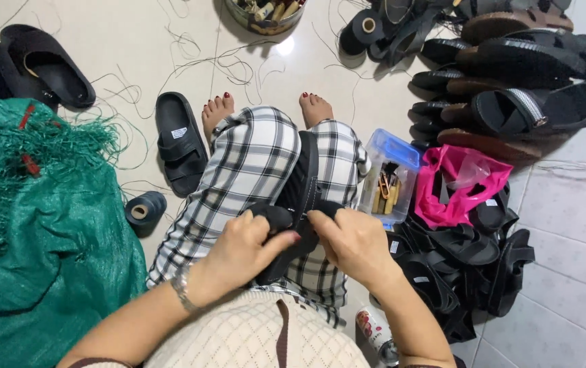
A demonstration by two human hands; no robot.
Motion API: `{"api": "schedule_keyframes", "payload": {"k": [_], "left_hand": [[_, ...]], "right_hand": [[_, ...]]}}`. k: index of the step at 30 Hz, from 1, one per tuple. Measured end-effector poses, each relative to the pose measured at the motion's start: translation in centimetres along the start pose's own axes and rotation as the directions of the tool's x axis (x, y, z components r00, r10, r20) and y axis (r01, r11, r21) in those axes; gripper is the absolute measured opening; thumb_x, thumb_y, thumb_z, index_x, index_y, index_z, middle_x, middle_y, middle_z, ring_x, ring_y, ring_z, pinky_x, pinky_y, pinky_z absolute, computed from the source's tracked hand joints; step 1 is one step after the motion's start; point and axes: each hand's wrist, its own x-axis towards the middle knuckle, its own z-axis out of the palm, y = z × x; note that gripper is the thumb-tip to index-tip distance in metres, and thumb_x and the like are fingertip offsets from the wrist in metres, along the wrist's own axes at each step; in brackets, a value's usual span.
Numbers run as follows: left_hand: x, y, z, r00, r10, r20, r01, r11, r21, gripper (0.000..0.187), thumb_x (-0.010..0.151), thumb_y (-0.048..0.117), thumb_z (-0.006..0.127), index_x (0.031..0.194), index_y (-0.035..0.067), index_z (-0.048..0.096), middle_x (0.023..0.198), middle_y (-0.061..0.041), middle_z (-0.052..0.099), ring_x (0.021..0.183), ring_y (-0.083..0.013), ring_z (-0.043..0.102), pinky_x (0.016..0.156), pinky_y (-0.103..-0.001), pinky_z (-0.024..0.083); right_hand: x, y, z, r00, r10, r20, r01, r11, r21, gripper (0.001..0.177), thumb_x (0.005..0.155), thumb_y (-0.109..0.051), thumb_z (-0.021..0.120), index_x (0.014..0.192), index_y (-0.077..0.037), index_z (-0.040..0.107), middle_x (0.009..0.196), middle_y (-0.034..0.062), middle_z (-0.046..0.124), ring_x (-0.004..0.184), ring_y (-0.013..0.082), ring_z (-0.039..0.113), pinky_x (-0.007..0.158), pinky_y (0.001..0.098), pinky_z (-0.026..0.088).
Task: Manually stitching and repairing a black sandal while seated on the floor.
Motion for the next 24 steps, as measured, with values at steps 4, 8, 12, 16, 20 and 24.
{"api": "schedule_keyframes", "payload": {"k": [4,8,12,16,20,24], "left_hand": [[-1.4,-1.7,3.0,0.983,0.172,-0.066,-0.152,0.96,0.237,0.054,0.083,0.042,0.084,0.057,0.003,0.055,0.053,-0.013,0.048,0.052,-0.0331,0.058,0.045,-0.039,0.046],[-0.7,-2.0,1.9,0.978,0.188,-0.094,-0.166,0.964,0.207,0.043,0.081,0.033,0.084,0.113,0.008,0.068,0.094,-0.013,0.064,0.093,-0.0334,0.063,0.074,-0.038,0.055],[-0.7,-1.7,-0.7,0.973,-0.216,0.08,0.229,0.947,-0.226,0.074,0.079,0.024,0.086,0.144,0.013,0.052,0.089,0.002,0.049,0.063,-0.0056,0.047,0.052,-0.015,0.045],[-0.8,-1.9,-0.3,0.998,0.052,-0.022,-0.054,0.992,-0.111,0.069,0.08,0.019,0.086,0.138,0.002,0.054,0.11,-0.006,0.049,0.074,-0.0099,0.046,0.069,-0.02,0.044],[0.7,-1.0,-0.3,0.982,0.168,-0.082,-0.168,0.986,0.018,0.063,0.078,0.026,0.086,0.135,0.011,0.063,0.121,-0.014,0.056,0.114,-0.0353,0.059,0.095,-0.044,0.054],[0.8,-0.6,-0.3,0.978,0.195,-0.069,-0.197,0.98,-0.012,0.05,0.082,0.018,0.083,0.127,0.007,0.065,0.113,-0.014,0.058,0.099,-0.036,0.069,0.08,-0.043,0.062]], "right_hand": [[-0.5,-2.1,-3.6,0.992,0.065,0.108,-0.048,0.988,-0.148,0.044,0.09,-0.018,0.051,0.131,-0.032,0.057,0.064,-0.0035,0.044,0.052,0.0165,0.055,0.049,0.0294,0.049],[-2.6,-1.5,-8.0,0.928,0.221,0.301,-0.198,0.975,-0.104,0.053,0.087,-0.017,0.054,0.137,-0.034,0.057,0.058,0.0024,0.048,0.048,0.0261,0.06,0.044,0.0362,0.051],[-3.1,-0.8,-5.9,0.9,0.343,0.269,-0.435,0.737,0.517,0.052,0.078,-0.02,0.08,0.126,-0.006,0.064,0.062,-0.0011,0.064,0.039,0.0063,0.049,0.035,0.0221,0.035],[-2.4,-1.7,-0.6,0.873,0.479,0.094,-0.415,0.628,0.658,0.032,0.076,-0.013,0.084,0.105,-0.007,0.074,0.104,0.0054,0.07,0.063,0.0081,0.06,0.053,0.0209,0.048],[-1.9,0.0,2.5,0.928,0.373,0.009,-0.129,0.297,0.946,0.007,0.079,-0.016,0.079,0.079,-0.009,0.078,0.082,0.0091,0.068,0.07,0.0207,0.063,0.065,0.0317,0.052],[0.5,2.1,-2.0,0.997,0.023,0.079,-0.081,0.138,0.987,0.016,0.085,-0.016,0.068,0.078,-0.005,0.077,0.066,0.009,0.063,0.055,0.0211,0.055,0.054,0.0337,0.047]]}}
